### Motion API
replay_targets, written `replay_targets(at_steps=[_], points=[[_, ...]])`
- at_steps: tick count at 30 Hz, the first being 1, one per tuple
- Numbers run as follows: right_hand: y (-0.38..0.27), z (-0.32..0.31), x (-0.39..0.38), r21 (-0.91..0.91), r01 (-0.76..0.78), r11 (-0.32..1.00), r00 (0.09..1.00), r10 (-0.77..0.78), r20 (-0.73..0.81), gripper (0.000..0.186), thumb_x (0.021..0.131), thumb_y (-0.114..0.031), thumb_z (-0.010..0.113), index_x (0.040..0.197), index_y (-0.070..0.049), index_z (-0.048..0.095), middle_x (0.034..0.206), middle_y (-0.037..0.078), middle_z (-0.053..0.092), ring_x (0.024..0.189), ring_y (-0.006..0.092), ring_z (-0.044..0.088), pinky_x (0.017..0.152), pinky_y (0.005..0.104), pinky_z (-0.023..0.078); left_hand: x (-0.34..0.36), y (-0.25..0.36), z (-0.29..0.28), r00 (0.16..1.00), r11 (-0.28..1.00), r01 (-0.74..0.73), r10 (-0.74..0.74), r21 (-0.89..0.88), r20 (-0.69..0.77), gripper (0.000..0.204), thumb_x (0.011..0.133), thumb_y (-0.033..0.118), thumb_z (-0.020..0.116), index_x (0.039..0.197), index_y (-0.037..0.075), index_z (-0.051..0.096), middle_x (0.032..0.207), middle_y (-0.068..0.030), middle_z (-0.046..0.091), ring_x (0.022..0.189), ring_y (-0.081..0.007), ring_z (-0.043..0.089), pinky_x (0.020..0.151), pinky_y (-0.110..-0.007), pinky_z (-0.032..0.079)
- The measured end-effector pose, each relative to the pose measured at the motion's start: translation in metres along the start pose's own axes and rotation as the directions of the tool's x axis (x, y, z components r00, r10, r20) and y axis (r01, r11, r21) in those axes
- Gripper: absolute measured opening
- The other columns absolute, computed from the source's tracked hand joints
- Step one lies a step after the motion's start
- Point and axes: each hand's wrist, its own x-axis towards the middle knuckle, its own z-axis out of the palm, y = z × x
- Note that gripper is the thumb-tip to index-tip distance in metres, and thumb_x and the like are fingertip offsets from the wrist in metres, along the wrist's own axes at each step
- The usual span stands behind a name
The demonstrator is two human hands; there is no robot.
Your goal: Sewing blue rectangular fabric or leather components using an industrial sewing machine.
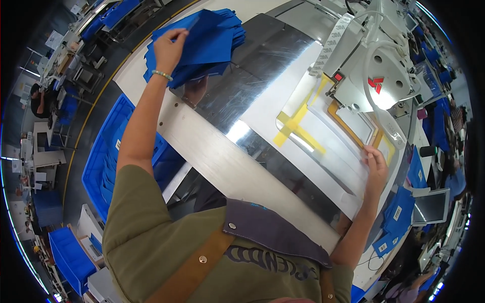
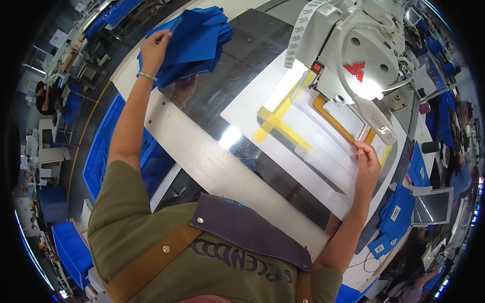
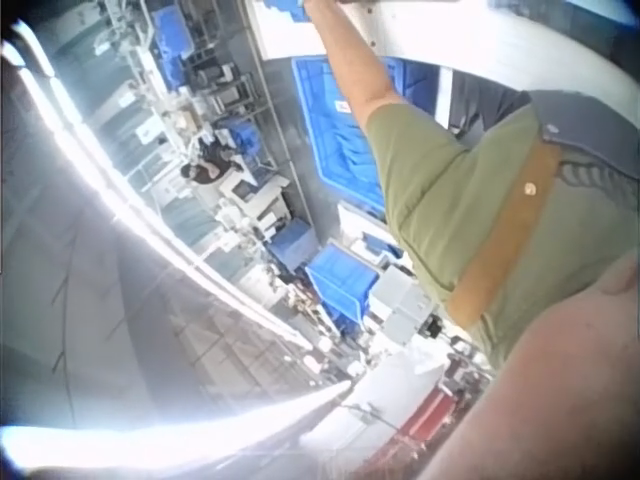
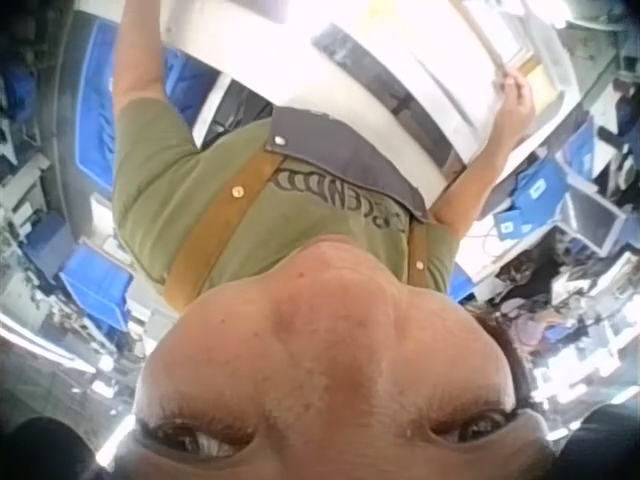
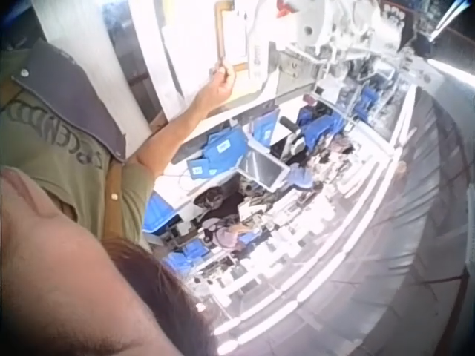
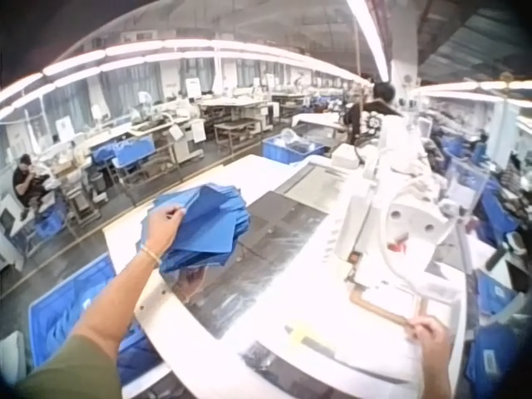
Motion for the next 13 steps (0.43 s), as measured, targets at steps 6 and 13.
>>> replay_targets(at_steps=[6, 13], points=[[-0.016, 0.015, -0.003, -0.060, -0.008, 0.998, 1.000, 0.009, 0.017, 0.019, 0.107, -0.008, 0.058, 0.117, 0.000, 0.072, 0.112, 0.006, 0.074, 0.104, 0.0136, 0.067, 0.088, 0.0294, 0.052, 0.030, 0.071, -0.010, 0.939, 0.938, -0.332, 0.319, -0.098, -0.130, 0.015, 0.093, 0.016, 0.079, 0.106, 0.008, 0.083, 0.104, -0.0065, 0.081, 0.089, -0.0202, 0.076, 0.080, -0.029, 0.058], [-0.068, 0.051, -0.017, -0.252, 0.356, 0.900, 0.874, -0.225, 0.431, 0.020, 0.102, -0.005, 0.062, 0.118, 0.000, 0.073, 0.121, 0.016, 0.074, 0.110, 0.0302, 0.070, 0.094, 0.0334, 0.053, -0.109, 0.144, 0.041, 0.667, 0.787, -0.556, 0.614, -0.267, 0.422, 0.015, 0.089, 0.010, 0.079, 0.104, 0.010, 0.084, 0.111, -0.0065, 0.081, 0.100, -0.0249, 0.074, 0.093, -0.037, 0.058]])
